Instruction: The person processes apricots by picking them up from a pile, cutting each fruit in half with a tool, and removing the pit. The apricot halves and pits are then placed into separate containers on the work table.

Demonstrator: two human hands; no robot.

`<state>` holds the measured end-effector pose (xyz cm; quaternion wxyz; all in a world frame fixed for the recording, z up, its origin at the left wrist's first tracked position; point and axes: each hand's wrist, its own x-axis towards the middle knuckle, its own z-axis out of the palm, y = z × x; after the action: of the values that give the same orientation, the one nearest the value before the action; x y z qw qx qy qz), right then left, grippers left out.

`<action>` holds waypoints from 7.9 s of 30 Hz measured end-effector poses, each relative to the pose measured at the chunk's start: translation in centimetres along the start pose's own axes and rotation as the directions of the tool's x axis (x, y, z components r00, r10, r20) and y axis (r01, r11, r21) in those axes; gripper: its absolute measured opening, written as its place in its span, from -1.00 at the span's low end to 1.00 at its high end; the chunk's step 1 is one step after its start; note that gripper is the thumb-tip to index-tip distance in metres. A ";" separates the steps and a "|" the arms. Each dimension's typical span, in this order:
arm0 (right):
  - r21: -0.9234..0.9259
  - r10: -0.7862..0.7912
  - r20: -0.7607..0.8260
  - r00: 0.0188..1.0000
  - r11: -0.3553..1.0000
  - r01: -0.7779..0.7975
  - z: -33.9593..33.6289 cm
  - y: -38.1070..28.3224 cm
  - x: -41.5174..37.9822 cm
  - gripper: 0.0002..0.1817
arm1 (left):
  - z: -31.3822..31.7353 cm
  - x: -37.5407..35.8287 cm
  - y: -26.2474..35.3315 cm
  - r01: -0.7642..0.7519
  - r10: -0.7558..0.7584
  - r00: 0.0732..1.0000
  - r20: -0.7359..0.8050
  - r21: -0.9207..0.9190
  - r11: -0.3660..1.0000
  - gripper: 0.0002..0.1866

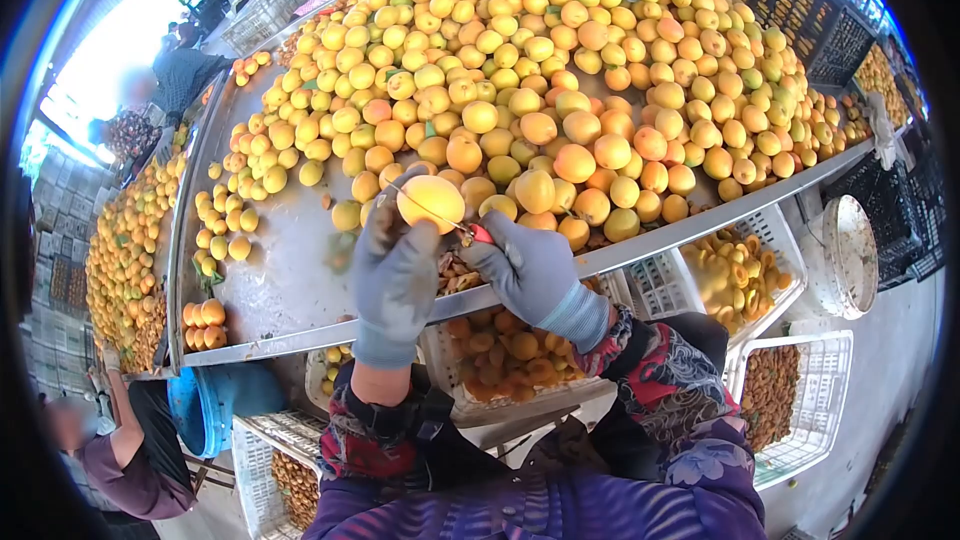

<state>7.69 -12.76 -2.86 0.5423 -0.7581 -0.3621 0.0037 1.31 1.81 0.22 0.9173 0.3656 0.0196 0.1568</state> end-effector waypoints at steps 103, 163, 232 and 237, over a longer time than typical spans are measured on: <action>0.773 0.367 0.212 0.906 0.504 -0.385 -4.0 0.6 1.1 -0.59 | 0.2 -2.3 -2.6 0.083 -0.224 0.958 0.177 0.576 0.813 -0.50; 0.993 0.573 -0.081 0.815 0.117 0.016 -2.9 -0.7 2.6 -0.49 | 2.0 -2.3 -5.8 -0.296 0.048 0.946 0.320 0.797 0.527 -0.46; -0.086 -0.295 0.221 0.930 0.944 0.320 -5.0 0.1 1.2 -0.75 | -1.2 -1.5 1.5 -0.038 0.019 0.999 0.041 0.534 0.844 -0.67; -0.140 -0.258 0.186 0.948 0.948 0.285 -4.7 0.4 1.2 -0.71 | -0.8 -2.0 1.9 0.006 -0.024 0.999 0.048 0.341 0.940 -0.65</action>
<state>10.63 -15.97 -0.80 0.4411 -0.7402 -0.5061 -0.0381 -1.19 3.03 0.80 0.8416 0.5225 0.0256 0.1344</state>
